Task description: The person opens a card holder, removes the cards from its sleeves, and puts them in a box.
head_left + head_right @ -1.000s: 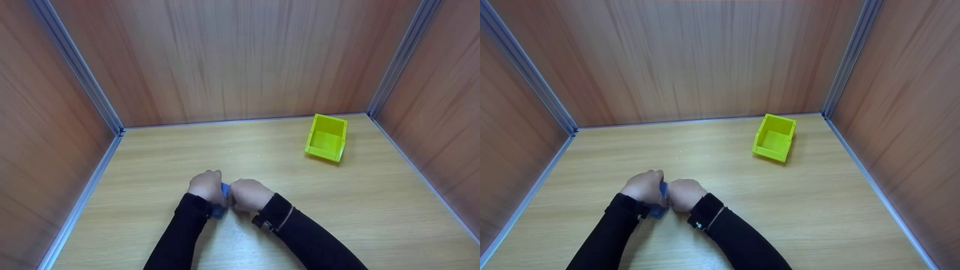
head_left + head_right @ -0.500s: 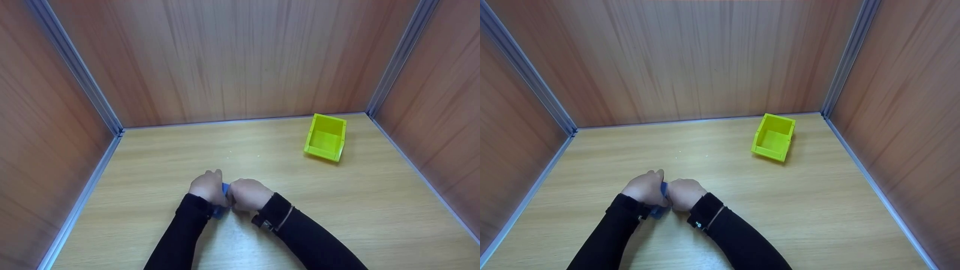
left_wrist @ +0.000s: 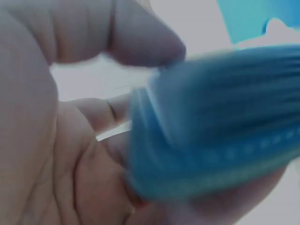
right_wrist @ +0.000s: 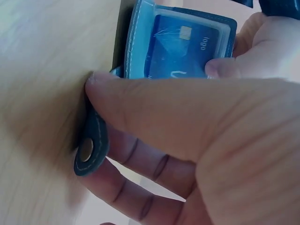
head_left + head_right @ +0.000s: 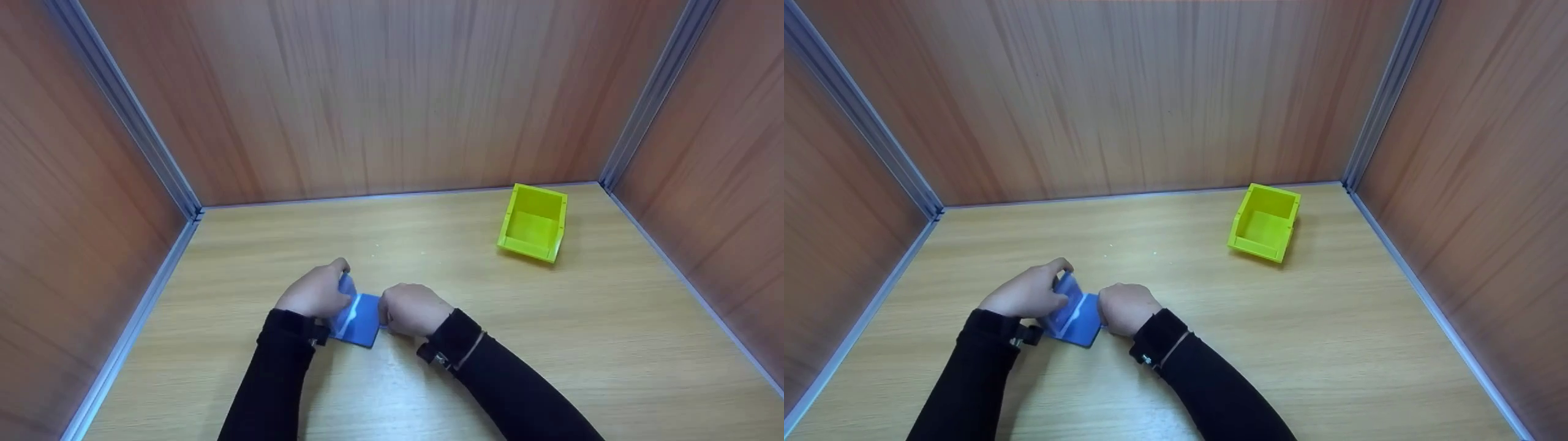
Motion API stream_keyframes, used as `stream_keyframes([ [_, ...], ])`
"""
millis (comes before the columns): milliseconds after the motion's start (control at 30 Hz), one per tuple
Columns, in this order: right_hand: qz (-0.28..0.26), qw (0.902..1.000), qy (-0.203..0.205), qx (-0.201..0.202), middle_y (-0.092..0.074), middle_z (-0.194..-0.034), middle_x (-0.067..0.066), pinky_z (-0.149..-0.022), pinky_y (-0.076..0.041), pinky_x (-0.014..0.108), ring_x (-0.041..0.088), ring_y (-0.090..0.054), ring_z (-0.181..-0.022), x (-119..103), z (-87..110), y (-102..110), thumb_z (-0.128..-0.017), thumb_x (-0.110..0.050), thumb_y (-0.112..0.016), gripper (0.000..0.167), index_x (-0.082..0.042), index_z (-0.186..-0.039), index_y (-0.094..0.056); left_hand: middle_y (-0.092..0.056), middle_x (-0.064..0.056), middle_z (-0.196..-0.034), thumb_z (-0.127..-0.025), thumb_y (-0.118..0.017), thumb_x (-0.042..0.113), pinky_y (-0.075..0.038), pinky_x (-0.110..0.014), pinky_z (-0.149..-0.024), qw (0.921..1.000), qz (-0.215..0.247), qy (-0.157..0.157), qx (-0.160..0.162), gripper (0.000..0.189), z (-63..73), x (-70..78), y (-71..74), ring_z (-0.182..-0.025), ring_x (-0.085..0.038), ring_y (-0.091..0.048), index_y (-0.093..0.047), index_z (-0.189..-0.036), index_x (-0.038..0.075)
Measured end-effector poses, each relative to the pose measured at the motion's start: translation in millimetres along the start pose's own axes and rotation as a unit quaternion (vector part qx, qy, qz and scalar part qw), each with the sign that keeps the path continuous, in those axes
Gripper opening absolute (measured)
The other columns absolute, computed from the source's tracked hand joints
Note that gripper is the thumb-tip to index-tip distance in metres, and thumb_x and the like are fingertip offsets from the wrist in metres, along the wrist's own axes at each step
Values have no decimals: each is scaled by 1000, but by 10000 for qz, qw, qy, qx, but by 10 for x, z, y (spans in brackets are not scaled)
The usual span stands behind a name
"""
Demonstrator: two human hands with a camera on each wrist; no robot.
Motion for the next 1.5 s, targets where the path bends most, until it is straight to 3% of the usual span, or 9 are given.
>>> stream_keyframes([
  [167, 180, 9996, -166, 152, -86, -96, 0, -77, -65, 36, 19, -77, -88, 59, 6, 17, -89, -1, -86, 15, -15, -94, -90, -69, -18, -146, -97, -67, 5, -59, -40, -81, 9998, -122, -45, 137, 61, 20, -60, 66, -100, -30, -70, -62, -157, 10],
  [300, 219, 9990, -343, 197, -87, -103, 1, -81, -66, 38, 22, -80, -95, 102, 16, 21, -90, 1, -82, 21, -17, -97, -91, -71, -19, -149, -99, -75, 11, -59, -50, -102, 9993, -310, 16, 215, 52, 29, -84, 70, -114, -31, -67, -68, -150, 6],
  [467, 234, 9982, -504, 223, -88, -106, 1, -84, -67, 42, 24, -81, -99, 153, 8, 17, -92, 2, -80, 24, -19, -96, -91, -73, -19, -148, -94, -87, 15, -57, -59, -113, 9976, -574, 86, 389, 51, 29, -127, 58, -123, -33, -70, -73, -142, 5],
  [600, 243, 9976, -589, 261, -88, -107, 1, -87, -67, 44, 25, -81, -102, 180, 11, 29, -91, 2, -80, 25, -20, -96, -91, -75, -20, -146, -90, -94, 19, -57, -61, -112, 9958, -760, 159, 477, 54, 28, -162, 45, -126, -36, -72, -75, -138, 4],
  [1100, 245, 9977, -600, 190, -88, -108, 1, -86, -68, 46, 25, -82, -104, 228, -3, 51, -90, 3, -80, 27, -20, -96, -91, -82, -15, -127, -85, -101, 27, -61, -61, -102, 9914, -1107, 471, 511, 55, 6, -200, -11, -114, -35, -77, -80, -130, 4],
  [1233, 303, 9975, -608, 199, -87, -100, -1, -81, -67, 44, 21, -79, -92, 227, -17, 49, -90, 2, -79, 24, -19, -91, -90, -83, -15, -124, -84, -102, 24, -62, -60, -101, 9916, -1087, 384, 583, 52, 4, -176, -12, -113, -35, -77, -81, -127, 2],
  [1400, 334, 9974, -549, 323, -69, -76, -5, -66, -58, 40, 16, -57, -71, 200, -18, 71, -91, -4, -80, 26, -17, -69, -74, -83, -14, -119, -83, -101, 23, -62, -59, -99, 9924, -1026, 340, 596, 48, 3, -166, -22, -108, -33, -76, -81, -122, 2],
  [1500, 341, 9963, -461, 645, -71, -79, -3, -69, -60, 40, 17, -62, -74, 160, -3, 102, -95, -8, -80, 25, -16, -72, -73, -83, -13, -116, -83, -101, 22, -62, -58, -98, 9927, -985, 343, 606, 46, -3, -165, -28, -104, -32, -76, -81, -119, 2],
])
Point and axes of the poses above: each hand's wrist, its own z-axis away from the middle knuckle, its own y-axis out of the back of the hand, x = y × z, the point moved 1 cm from there along -z, towards the middle knuckle
